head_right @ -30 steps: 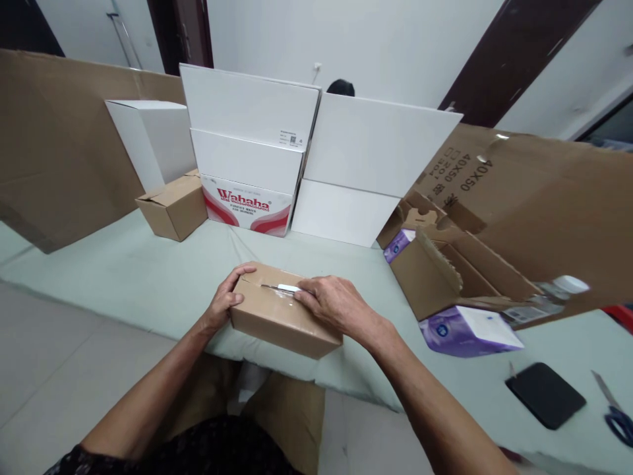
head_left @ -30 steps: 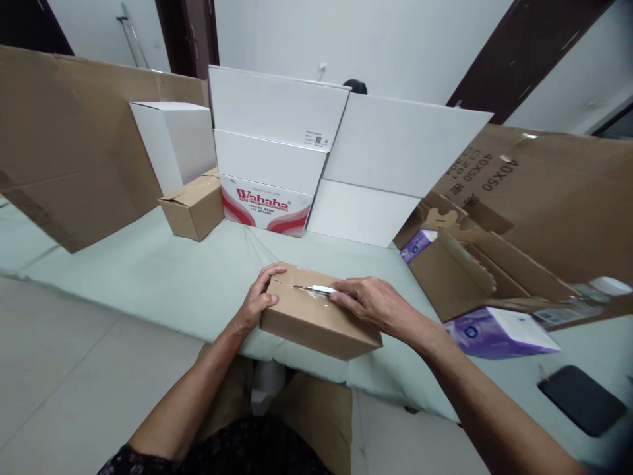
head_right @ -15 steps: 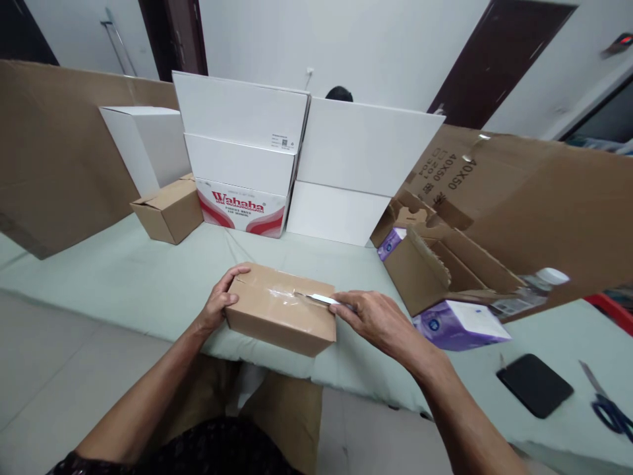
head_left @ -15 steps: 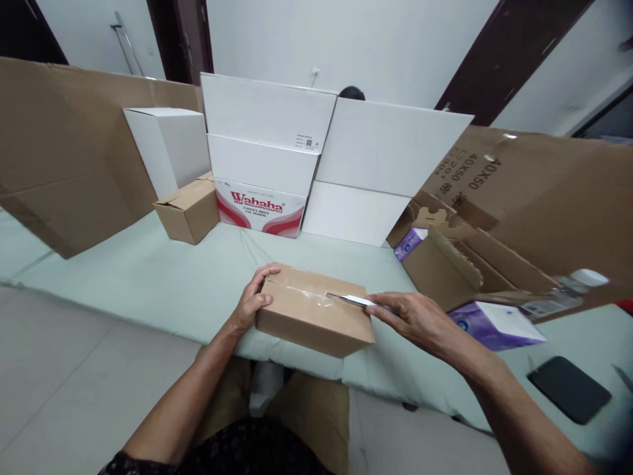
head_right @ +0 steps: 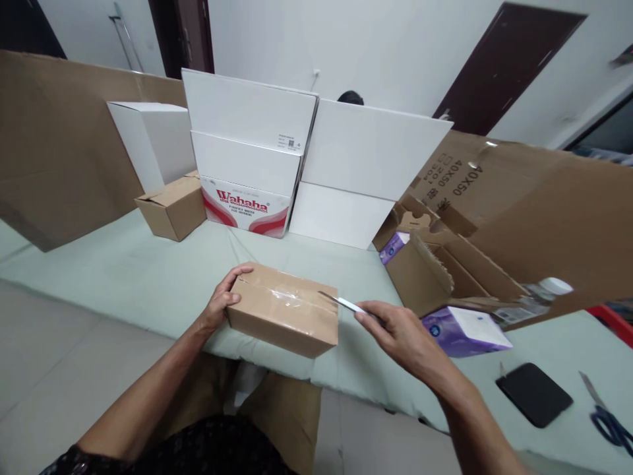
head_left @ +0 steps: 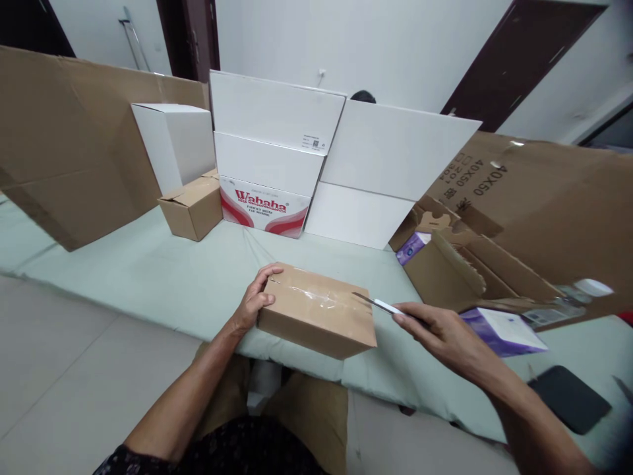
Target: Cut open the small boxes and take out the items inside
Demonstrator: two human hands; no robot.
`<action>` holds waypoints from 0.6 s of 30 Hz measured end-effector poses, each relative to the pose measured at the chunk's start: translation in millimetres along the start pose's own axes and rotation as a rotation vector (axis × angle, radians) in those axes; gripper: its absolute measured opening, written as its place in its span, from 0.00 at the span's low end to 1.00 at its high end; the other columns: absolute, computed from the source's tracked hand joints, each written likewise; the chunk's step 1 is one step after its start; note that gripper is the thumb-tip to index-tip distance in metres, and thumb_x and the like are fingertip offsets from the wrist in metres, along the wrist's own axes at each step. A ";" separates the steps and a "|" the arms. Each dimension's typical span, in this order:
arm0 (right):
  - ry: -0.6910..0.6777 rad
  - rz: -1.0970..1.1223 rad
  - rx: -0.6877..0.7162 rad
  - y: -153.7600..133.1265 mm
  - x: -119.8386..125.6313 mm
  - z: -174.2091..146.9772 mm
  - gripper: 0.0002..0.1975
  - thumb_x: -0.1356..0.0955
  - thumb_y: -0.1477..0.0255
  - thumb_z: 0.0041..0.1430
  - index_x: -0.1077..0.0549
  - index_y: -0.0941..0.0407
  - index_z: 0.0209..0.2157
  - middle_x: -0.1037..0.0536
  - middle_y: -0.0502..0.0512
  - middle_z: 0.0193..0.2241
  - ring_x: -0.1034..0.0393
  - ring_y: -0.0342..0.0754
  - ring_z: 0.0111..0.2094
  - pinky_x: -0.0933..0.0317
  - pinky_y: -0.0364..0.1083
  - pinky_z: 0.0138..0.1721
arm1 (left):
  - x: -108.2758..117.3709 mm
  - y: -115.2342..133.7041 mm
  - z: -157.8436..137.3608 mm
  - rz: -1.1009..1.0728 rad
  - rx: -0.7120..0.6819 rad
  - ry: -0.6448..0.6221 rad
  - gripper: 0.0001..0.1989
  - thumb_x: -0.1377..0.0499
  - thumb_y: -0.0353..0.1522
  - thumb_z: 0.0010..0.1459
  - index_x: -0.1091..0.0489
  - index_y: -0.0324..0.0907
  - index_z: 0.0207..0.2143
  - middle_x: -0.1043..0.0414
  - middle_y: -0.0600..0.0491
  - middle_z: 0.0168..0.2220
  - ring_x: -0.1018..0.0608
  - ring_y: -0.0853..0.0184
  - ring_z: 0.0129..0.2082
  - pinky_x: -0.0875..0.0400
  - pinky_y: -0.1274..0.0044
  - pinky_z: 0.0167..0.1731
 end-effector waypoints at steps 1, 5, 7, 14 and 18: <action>-0.004 0.021 0.036 -14.2 -5.9 3.6 0.26 0.41 0.51 0.67 0.19 0.53 0.42 0.15 0.60 0.37 0.23 0.56 0.35 0.31 0.51 0.36 | -0.3 0.3 -0.1 -0.001 -0.001 0.001 0.33 0.40 0.39 0.45 0.29 0.45 0.56 0.37 0.47 0.65 0.34 0.44 0.63 0.40 0.59 0.61; -0.039 0.030 0.201 -74.9 -31.2 22.9 0.22 0.43 0.57 0.71 0.21 0.53 0.42 0.16 0.57 0.39 0.24 0.53 0.38 0.33 0.50 0.41 | -1.0 1.9 -0.3 -0.001 -0.003 -0.002 0.33 0.40 0.39 0.45 0.30 0.45 0.56 0.38 0.47 0.66 0.35 0.44 0.63 0.41 0.59 0.62; -0.047 0.001 0.268 -98.4 -40.3 33.7 0.20 0.43 0.61 0.72 0.22 0.53 0.44 0.17 0.58 0.42 0.24 0.53 0.42 0.34 0.49 0.44 | -1.4 2.4 0.0 0.002 -0.003 -0.006 0.33 0.40 0.39 0.45 0.30 0.45 0.57 0.39 0.47 0.66 0.35 0.43 0.64 0.42 0.59 0.63; -0.084 -0.091 0.304 -121.6 -54.8 57.6 0.20 0.42 0.65 0.73 0.22 0.54 0.51 0.19 0.59 0.45 0.24 0.52 0.43 0.36 0.50 0.47 | -2.4 4.7 2.2 0.024 -0.008 -0.018 0.33 0.39 0.39 0.45 0.29 0.44 0.57 0.38 0.46 0.66 0.37 0.42 0.65 0.44 0.58 0.65; -0.110 -0.112 0.318 -123.1 -56.4 57.1 0.20 0.41 0.64 0.73 0.22 0.52 0.53 0.18 0.58 0.45 0.24 0.52 0.43 0.36 0.49 0.46 | -1.9 4.9 2.5 0.029 -0.010 -0.021 0.33 0.39 0.38 0.45 0.28 0.45 0.57 0.38 0.46 0.66 0.37 0.42 0.66 0.46 0.58 0.65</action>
Point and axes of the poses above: each hand's wrist, its own z-axis towards the middle knuckle, its own x-axis out of the back of the hand, y = z × x, the point moved 10 cm from there along z, towards the middle knuckle
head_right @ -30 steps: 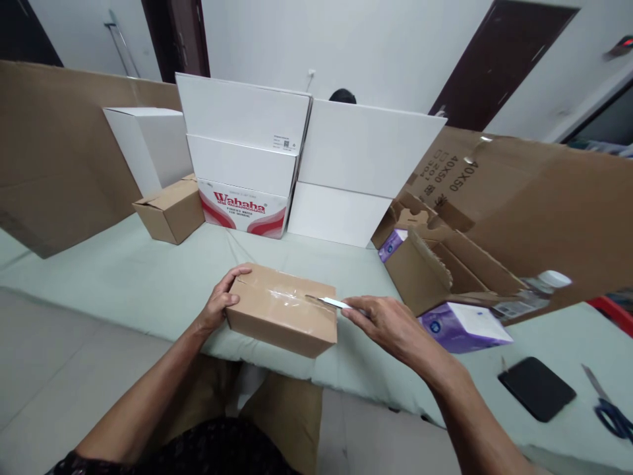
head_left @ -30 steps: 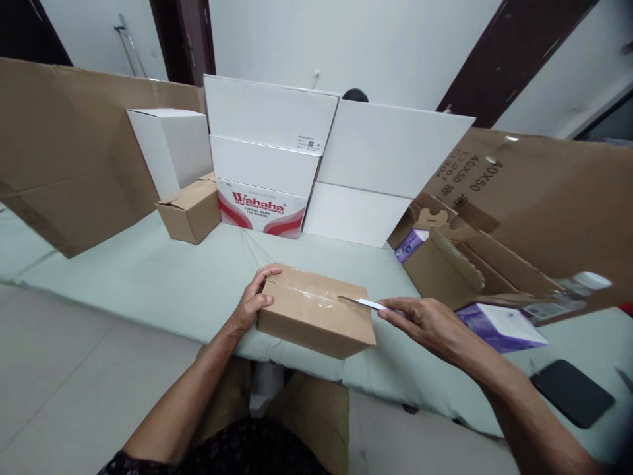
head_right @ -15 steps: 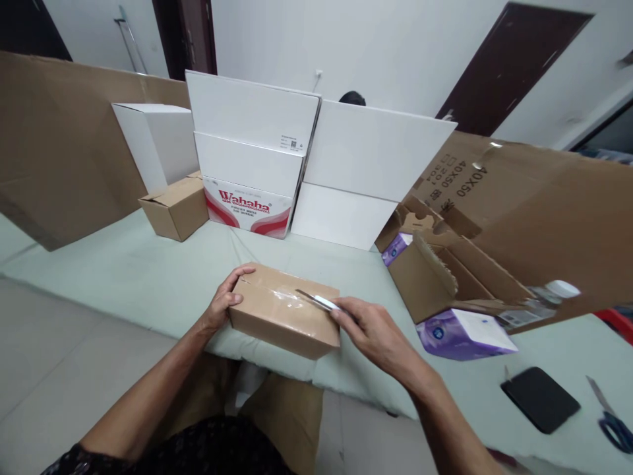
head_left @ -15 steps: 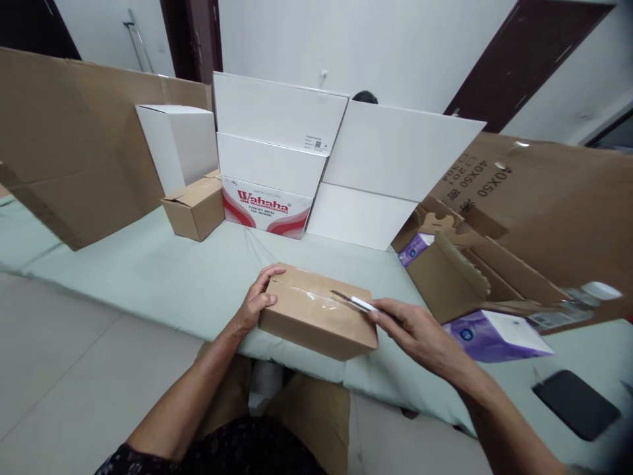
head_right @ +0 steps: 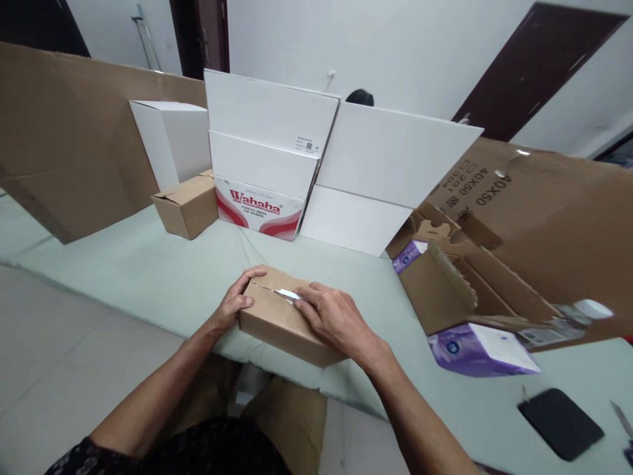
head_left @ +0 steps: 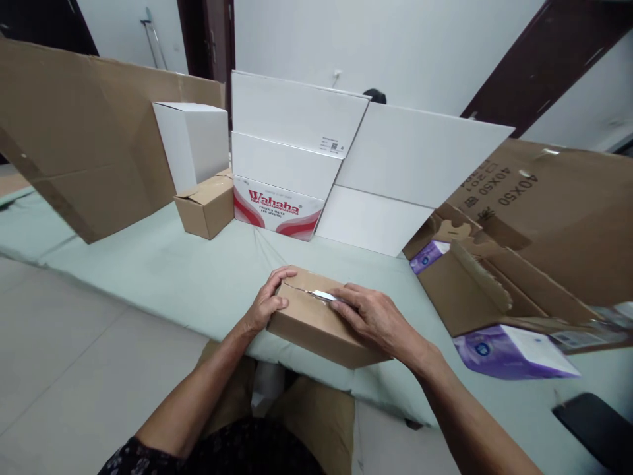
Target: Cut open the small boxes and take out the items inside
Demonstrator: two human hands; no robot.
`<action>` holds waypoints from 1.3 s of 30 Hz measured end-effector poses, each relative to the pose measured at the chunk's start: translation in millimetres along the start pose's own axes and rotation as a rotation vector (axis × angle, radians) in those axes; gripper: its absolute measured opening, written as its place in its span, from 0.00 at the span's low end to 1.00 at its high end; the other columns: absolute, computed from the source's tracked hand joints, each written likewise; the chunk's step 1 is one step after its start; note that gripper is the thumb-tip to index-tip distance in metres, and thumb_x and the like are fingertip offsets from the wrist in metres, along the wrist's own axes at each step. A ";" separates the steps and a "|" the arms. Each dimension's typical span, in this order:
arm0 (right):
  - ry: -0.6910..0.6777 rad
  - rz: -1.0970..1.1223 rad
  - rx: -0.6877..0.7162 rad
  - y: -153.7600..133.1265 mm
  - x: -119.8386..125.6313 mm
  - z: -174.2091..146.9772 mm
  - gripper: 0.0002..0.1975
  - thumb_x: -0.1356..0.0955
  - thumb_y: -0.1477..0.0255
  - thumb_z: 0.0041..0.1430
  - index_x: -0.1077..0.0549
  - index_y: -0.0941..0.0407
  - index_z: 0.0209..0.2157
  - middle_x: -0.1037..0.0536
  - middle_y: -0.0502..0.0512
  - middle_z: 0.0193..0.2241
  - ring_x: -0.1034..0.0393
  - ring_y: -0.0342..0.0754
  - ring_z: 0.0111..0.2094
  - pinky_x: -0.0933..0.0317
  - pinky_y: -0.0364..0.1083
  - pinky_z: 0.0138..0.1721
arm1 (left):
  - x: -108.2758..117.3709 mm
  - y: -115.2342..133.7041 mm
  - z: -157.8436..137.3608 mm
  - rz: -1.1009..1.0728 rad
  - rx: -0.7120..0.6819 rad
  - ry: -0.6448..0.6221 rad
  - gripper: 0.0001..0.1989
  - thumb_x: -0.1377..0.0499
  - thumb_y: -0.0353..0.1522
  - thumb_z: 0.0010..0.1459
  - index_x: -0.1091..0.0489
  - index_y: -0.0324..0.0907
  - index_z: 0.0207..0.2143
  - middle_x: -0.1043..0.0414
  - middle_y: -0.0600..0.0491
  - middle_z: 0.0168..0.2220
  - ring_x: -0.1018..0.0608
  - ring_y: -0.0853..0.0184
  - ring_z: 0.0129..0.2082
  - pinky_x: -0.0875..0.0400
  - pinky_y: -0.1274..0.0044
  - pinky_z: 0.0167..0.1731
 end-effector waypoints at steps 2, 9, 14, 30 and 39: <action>-0.021 -0.035 -0.019 0.4 -1.4 0.1 0.20 0.42 0.65 0.73 0.22 0.53 0.53 0.19 0.58 0.46 0.24 0.52 0.43 0.36 0.49 0.46 | 0.3 -1.0 -0.1 -0.002 0.003 0.000 0.33 0.39 0.38 0.45 0.28 0.45 0.57 0.39 0.46 0.66 0.38 0.42 0.66 0.46 0.58 0.65; -0.061 -0.109 -0.065 -1.5 -1.9 2.9 0.19 0.41 0.66 0.73 0.23 0.54 0.53 0.19 0.58 0.46 0.24 0.53 0.44 0.37 0.49 0.46 | -0.1 -3.1 -0.7 -0.013 0.002 0.000 0.33 0.39 0.39 0.45 0.29 0.45 0.57 0.40 0.46 0.66 0.38 0.41 0.66 0.46 0.56 0.66; -0.087 -0.167 -0.076 -8.1 -0.8 4.8 0.18 0.42 0.67 0.75 0.23 0.54 0.47 0.18 0.58 0.45 0.23 0.53 0.44 0.39 0.47 0.42 | 0.4 -3.6 -0.5 -0.022 0.000 0.001 0.33 0.39 0.39 0.46 0.29 0.44 0.57 0.40 0.46 0.67 0.39 0.40 0.67 0.45 0.55 0.66; -0.058 -0.381 -0.152 -21.0 -9.5 5.6 0.17 0.42 0.66 0.76 0.24 0.53 0.50 0.18 0.55 0.44 0.22 0.52 0.41 0.46 0.47 0.33 | -2.7 -2.2 -2.8 -0.067 0.024 0.003 0.33 0.40 0.38 0.47 0.30 0.45 0.58 0.39 0.48 0.67 0.36 0.43 0.65 0.43 0.59 0.64; -0.085 -0.453 -0.169 -16.8 -17.6 2.2 0.16 0.42 0.66 0.76 0.24 0.53 0.49 0.18 0.56 0.42 0.22 0.51 0.38 0.53 0.47 0.29 | -1.7 -2.5 -3.5 -0.076 0.029 0.000 0.34 0.39 0.38 0.46 0.30 0.45 0.58 0.39 0.47 0.67 0.36 0.43 0.65 0.43 0.60 0.63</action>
Point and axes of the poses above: each hand's wrist, its own z-axis towards the middle knuckle, its own x-axis out of the back of the hand, y = z × x, the point moved 10 cm from there along z, towards the middle knuckle
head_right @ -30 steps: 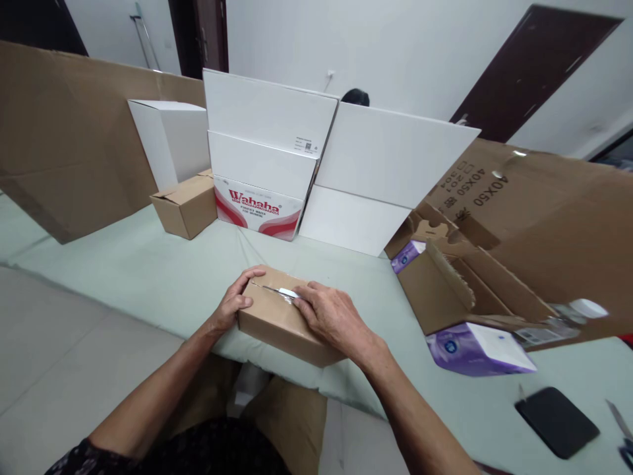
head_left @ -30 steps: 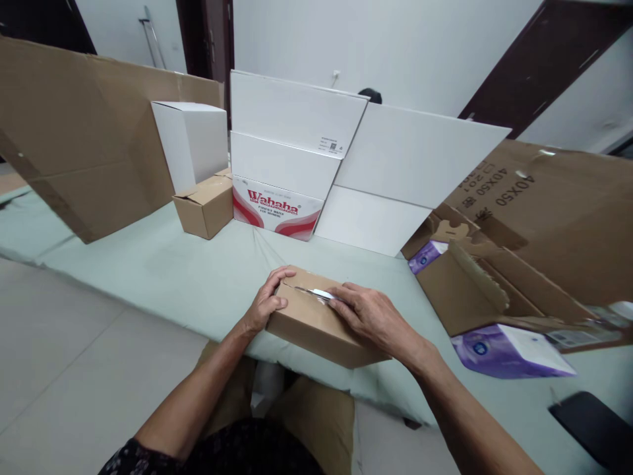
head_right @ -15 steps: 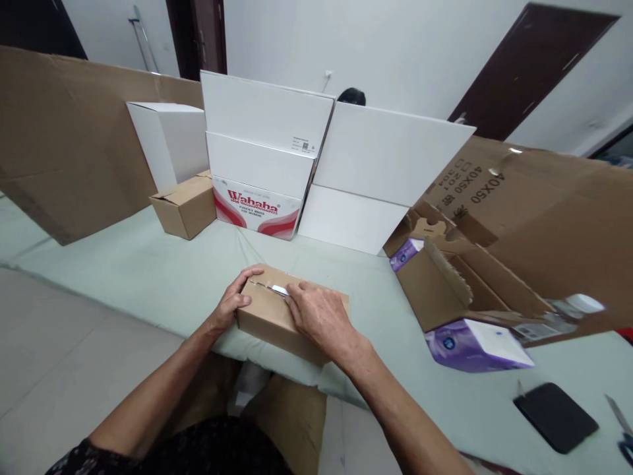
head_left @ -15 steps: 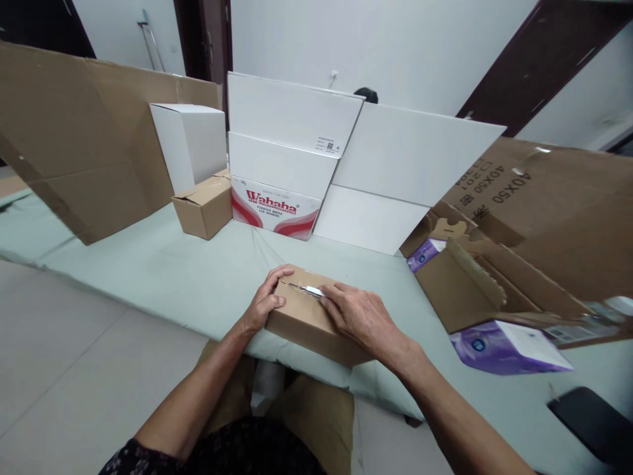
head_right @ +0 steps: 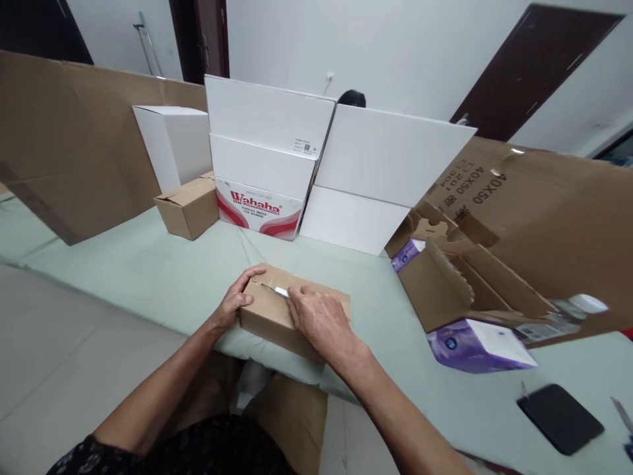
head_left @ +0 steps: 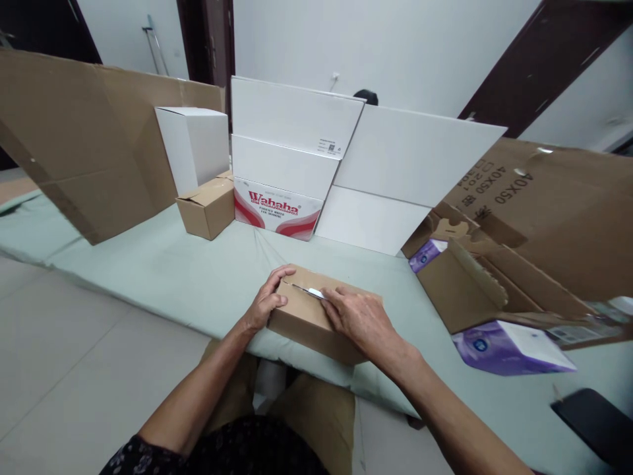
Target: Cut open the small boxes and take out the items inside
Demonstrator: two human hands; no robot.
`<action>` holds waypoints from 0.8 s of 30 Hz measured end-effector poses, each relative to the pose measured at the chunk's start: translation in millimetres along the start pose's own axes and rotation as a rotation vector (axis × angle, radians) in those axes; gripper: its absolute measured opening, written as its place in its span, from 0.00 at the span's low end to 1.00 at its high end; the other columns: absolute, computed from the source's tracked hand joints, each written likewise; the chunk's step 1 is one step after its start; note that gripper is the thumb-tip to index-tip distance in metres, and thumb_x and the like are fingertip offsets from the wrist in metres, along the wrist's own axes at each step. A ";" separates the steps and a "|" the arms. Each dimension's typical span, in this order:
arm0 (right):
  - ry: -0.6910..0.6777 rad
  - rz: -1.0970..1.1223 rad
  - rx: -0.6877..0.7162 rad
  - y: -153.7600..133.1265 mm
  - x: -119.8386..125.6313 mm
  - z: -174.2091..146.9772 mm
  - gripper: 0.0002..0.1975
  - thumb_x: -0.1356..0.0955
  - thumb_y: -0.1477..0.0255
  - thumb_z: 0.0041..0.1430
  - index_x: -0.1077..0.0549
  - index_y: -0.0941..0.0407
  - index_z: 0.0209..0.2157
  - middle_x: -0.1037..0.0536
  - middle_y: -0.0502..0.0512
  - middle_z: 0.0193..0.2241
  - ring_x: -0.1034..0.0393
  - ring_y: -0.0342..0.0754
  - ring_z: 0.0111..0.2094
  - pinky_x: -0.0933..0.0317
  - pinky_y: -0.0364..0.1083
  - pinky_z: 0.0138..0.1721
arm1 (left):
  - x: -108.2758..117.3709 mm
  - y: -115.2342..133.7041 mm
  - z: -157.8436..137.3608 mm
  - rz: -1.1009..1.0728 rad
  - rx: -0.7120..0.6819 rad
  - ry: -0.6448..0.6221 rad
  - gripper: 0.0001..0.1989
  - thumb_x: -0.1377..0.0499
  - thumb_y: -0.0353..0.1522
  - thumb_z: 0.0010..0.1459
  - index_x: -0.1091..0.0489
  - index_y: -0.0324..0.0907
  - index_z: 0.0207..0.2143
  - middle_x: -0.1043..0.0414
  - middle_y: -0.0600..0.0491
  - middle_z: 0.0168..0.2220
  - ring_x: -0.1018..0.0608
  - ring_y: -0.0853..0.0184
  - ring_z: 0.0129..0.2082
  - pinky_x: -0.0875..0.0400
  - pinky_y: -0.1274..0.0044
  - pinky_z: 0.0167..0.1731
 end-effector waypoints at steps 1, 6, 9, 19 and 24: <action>-0.002 0.013 0.003 0.9 -0.6 -0.5 0.16 0.42 0.66 0.76 0.24 0.53 0.49 0.18 0.56 0.42 0.22 0.51 0.39 0.52 0.47 0.30 | 0.1 0.1 -0.3 -0.001 -0.002 0.001 0.34 0.39 0.39 0.46 0.30 0.45 0.58 0.39 0.47 0.67 0.36 0.43 0.65 0.42 0.60 0.63; 0.004 0.075 0.029 4.8 -0.9 -1.4 0.16 0.41 0.67 0.76 0.24 0.52 0.51 0.18 0.56 0.44 0.23 0.51 0.42 0.46 0.46 0.34 | -0.4 0.4 -1.2 -0.008 -0.005 0.005 0.33 0.39 0.39 0.46 0.30 0.45 0.58 0.38 0.47 0.67 0.35 0.43 0.64 0.40 0.60 0.62; 0.013 0.093 0.054 4.2 1.2 -0.4 0.16 0.41 0.67 0.75 0.24 0.52 0.51 0.18 0.56 0.44 0.22 0.51 0.43 0.45 0.46 0.36 | -0.6 1.0 -1.5 -0.011 -0.004 0.007 0.34 0.39 0.38 0.46 0.30 0.45 0.58 0.38 0.47 0.67 0.36 0.43 0.65 0.41 0.60 0.63; -0.026 0.072 0.039 9.5 4.0 -4.1 0.17 0.42 0.67 0.75 0.23 0.51 0.50 0.18 0.56 0.44 0.22 0.53 0.42 0.45 0.46 0.33 | -0.2 0.7 -3.4 0.003 0.016 0.000 0.34 0.39 0.37 0.46 0.31 0.45 0.59 0.39 0.47 0.67 0.37 0.42 0.66 0.44 0.58 0.65; -0.005 0.150 0.076 18.9 1.7 -7.9 0.17 0.41 0.69 0.73 0.22 0.50 0.50 0.16 0.56 0.45 0.22 0.52 0.42 0.40 0.46 0.37 | 0.2 1.4 -2.2 0.004 0.018 -0.002 0.34 0.39 0.37 0.46 0.31 0.45 0.58 0.40 0.47 0.68 0.38 0.42 0.67 0.46 0.58 0.66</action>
Point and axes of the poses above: each hand's wrist, its own z-axis towards the middle knuckle, its own x-axis out of the back of the hand, y = z × x, the point moved 10 cm from there along z, towards the middle knuckle
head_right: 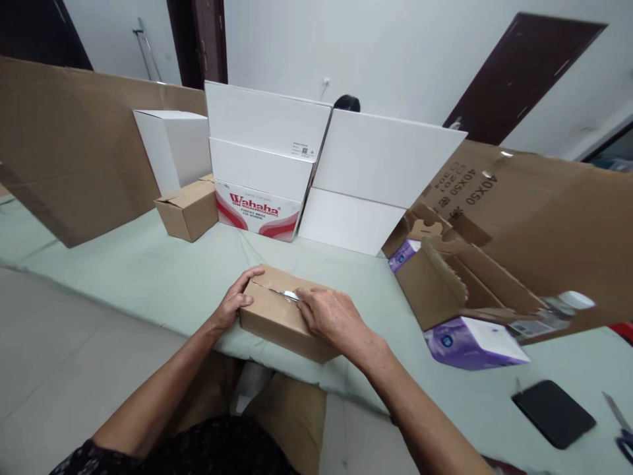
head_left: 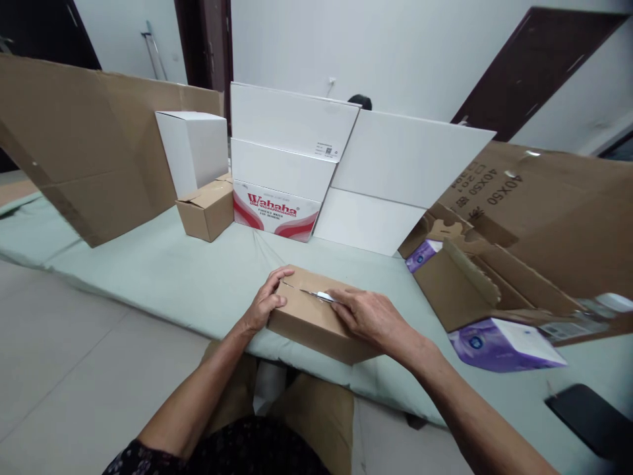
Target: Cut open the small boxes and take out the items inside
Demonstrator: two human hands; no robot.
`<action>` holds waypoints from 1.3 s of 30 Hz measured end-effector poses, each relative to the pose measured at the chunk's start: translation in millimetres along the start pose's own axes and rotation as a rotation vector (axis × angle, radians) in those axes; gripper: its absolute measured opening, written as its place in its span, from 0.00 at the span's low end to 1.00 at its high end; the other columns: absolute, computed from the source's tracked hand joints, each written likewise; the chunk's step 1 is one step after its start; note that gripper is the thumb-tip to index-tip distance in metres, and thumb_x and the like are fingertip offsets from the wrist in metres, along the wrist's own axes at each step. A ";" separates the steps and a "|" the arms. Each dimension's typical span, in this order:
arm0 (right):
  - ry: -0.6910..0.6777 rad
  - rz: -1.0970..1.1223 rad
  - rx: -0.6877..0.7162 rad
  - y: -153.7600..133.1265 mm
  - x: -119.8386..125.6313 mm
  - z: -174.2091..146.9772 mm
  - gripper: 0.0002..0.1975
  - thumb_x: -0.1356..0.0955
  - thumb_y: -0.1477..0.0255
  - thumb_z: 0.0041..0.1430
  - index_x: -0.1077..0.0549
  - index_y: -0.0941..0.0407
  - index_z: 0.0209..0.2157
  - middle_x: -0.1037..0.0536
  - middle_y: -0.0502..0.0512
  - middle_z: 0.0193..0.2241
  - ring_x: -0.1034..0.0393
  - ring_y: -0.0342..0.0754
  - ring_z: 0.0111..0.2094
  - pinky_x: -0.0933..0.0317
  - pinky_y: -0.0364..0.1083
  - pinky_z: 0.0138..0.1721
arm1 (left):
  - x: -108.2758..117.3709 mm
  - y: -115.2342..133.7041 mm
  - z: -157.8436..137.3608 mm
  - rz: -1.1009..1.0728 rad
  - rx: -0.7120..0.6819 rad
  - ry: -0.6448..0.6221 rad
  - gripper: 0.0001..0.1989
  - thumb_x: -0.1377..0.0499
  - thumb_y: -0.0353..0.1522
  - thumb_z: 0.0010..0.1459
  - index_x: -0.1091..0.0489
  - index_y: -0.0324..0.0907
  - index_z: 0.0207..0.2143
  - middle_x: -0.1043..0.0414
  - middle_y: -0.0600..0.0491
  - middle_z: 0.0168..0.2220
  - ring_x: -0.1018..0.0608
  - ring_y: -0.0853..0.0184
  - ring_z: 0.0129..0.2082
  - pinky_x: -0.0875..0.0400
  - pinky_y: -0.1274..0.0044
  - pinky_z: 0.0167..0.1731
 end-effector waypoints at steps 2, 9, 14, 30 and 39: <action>0.025 0.034 0.024 4.6 -0.5 -3.3 0.18 0.41 0.70 0.72 0.23 0.49 0.54 0.16 0.56 0.46 0.21 0.53 0.43 0.38 0.46 0.39 | 0.1 0.6 0.7 0.001 0.001 0.000 0.34 0.39 0.37 0.45 0.30 0.44 0.58 0.40 0.47 0.67 0.38 0.42 0.67 0.46 0.58 0.66; 0.074 0.064 0.034 19.2 -2.1 -11.5 0.18 0.40 0.70 0.71 0.22 0.49 0.53 0.16 0.55 0.46 0.21 0.52 0.43 0.35 0.46 0.40 | 1.4 0.1 -0.2 0.002 0.003 0.012 0.33 0.39 0.38 0.47 0.30 0.45 0.58 0.40 0.47 0.68 0.37 0.43 0.66 0.45 0.59 0.66; 0.102 0.049 0.055 23.0 -3.2 -13.1 0.18 0.40 0.70 0.72 0.22 0.49 0.52 0.16 0.55 0.46 0.21 0.51 0.42 0.34 0.46 0.39 | 1.5 0.1 -0.3 -0.001 0.005 0.016 0.32 0.39 0.39 0.48 0.30 0.44 0.57 0.38 0.47 0.67 0.36 0.44 0.65 0.43 0.59 0.65; 0.341 0.104 -0.010 28.0 -8.0 -43.0 0.20 0.40 0.65 0.73 0.21 0.53 0.55 0.17 0.56 0.37 0.23 0.50 0.39 0.36 0.46 0.40 | 5.0 0.8 -6.5 -0.008 -0.023 0.065 0.32 0.38 0.39 0.46 0.28 0.44 0.56 0.36 0.47 0.66 0.33 0.44 0.63 0.40 0.59 0.63; 0.159 0.161 -0.032 29.3 -1.7 -29.7 0.19 0.41 0.65 0.73 0.21 0.50 0.53 0.16 0.55 0.46 0.22 0.51 0.45 0.36 0.46 0.43 | 3.6 1.0 -2.9 0.026 -0.022 0.068 0.31 0.40 0.39 0.47 0.29 0.45 0.56 0.34 0.48 0.63 0.29 0.49 0.56 0.35 0.64 0.56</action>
Point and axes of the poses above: each hand's wrist, its own z-axis towards the middle knuckle, its own x-axis out of the back of the hand, y = z × x, the point moved 10 cm from there along z, towards the middle knuckle
